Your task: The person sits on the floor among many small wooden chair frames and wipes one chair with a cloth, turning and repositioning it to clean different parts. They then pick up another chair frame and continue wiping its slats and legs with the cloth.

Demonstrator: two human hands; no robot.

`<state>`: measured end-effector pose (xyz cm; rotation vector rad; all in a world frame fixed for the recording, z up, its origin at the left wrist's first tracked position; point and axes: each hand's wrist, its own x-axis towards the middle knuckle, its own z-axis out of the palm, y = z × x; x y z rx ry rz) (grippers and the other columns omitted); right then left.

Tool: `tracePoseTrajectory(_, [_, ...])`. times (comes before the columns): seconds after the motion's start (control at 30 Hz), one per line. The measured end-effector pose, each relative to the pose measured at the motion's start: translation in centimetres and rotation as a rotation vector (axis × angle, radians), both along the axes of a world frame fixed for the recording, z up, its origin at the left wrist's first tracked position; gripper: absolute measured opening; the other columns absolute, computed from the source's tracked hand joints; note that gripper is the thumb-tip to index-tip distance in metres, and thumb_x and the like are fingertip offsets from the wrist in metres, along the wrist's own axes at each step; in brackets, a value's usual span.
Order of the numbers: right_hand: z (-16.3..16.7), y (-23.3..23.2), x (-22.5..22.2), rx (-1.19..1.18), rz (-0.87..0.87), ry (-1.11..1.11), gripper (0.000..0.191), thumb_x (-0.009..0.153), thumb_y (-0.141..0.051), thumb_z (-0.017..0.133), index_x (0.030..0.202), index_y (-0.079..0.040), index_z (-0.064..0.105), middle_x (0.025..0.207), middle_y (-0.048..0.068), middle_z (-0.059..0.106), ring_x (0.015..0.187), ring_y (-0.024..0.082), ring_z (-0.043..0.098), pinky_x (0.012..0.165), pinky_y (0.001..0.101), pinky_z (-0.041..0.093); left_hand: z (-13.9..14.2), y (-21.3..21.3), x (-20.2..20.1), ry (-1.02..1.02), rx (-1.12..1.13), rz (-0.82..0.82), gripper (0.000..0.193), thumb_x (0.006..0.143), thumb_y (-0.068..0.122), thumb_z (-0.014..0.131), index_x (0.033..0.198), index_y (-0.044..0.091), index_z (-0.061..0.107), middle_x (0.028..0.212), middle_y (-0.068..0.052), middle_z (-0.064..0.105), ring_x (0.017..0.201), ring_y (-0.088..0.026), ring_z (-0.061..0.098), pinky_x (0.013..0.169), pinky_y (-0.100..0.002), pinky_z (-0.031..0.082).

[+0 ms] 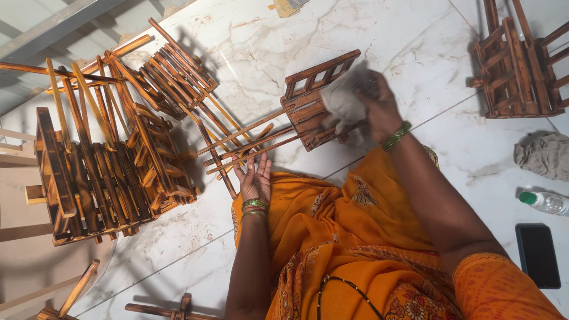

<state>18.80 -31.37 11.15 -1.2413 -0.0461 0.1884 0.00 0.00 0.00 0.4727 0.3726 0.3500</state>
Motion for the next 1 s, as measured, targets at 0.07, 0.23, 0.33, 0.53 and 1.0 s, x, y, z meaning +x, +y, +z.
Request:
tracePoseTrajectory(0.07, [0.4,-1.4,-0.3,0.268,0.03,0.152,0.05,0.094,-0.01,0.068,0.14,-0.01,0.048,0.131,0.01,0.063,0.117,0.025,0.067,0.093,0.0413,0.062,0.1,-0.1,0.0,0.002,-0.003,-0.002,0.087,0.094,0.007,0.067,0.161,0.033,0.018,0.161,-0.022,0.028,0.135,-0.041,0.052,0.111,-0.052,0.046])
tracePoseTrajectory(0.23, [-3.5,-1.4,-1.3,0.264,-0.026,0.114,0.036,0.094,0.0,0.066,0.128,-0.005,0.056,0.119,0.008,0.063,0.104,0.017,0.065,0.088,0.0312,0.057,0.2,-0.1,0.0,0.009,-0.009,0.005,0.088,0.093,0.007,0.068,0.161,0.033,0.019,0.159,-0.022,0.029,0.135,-0.041,0.052,0.112,-0.052,0.046])
tracePoseTrajectory(0.33, [-6.5,-1.7,-1.7,0.047,-0.05,-0.236,0.02,0.103,0.007,0.069,0.118,-0.002,0.06,0.118,0.006,0.061,0.106,0.011,0.059,0.094,0.0256,0.051,0.2,-0.1,-0.2,0.018,-0.012,0.005,0.088,0.093,0.007,0.068,0.161,0.033,0.02,0.159,-0.021,0.03,0.136,-0.041,0.051,0.112,-0.052,0.046])
tracePoseTrajectory(0.53, [-5.9,-1.8,-3.5,-0.504,0.073,-0.37,0.039,0.092,0.002,0.059,0.129,-0.01,0.068,0.111,0.005,0.067,0.105,0.015,0.063,0.094,0.0275,0.052,0.3,-0.2,0.0,0.0,-0.006,-0.001,0.087,0.093,0.007,0.068,0.161,0.032,0.02,0.16,-0.021,0.029,0.136,-0.041,0.051,0.113,-0.053,0.045])
tracePoseTrajectory(1.0, [-4.6,-1.2,-2.1,-0.139,-0.157,-0.293,0.008,0.106,0.0,0.054,0.109,-0.006,0.059,0.099,-0.001,0.067,0.086,0.003,0.06,0.075,0.0197,0.05,0.5,-0.2,-0.2,0.002,0.022,0.002,0.092,0.092,0.007,0.07,0.162,0.031,0.017,0.164,-0.024,0.026,0.139,-0.043,0.047,0.113,-0.054,0.045])
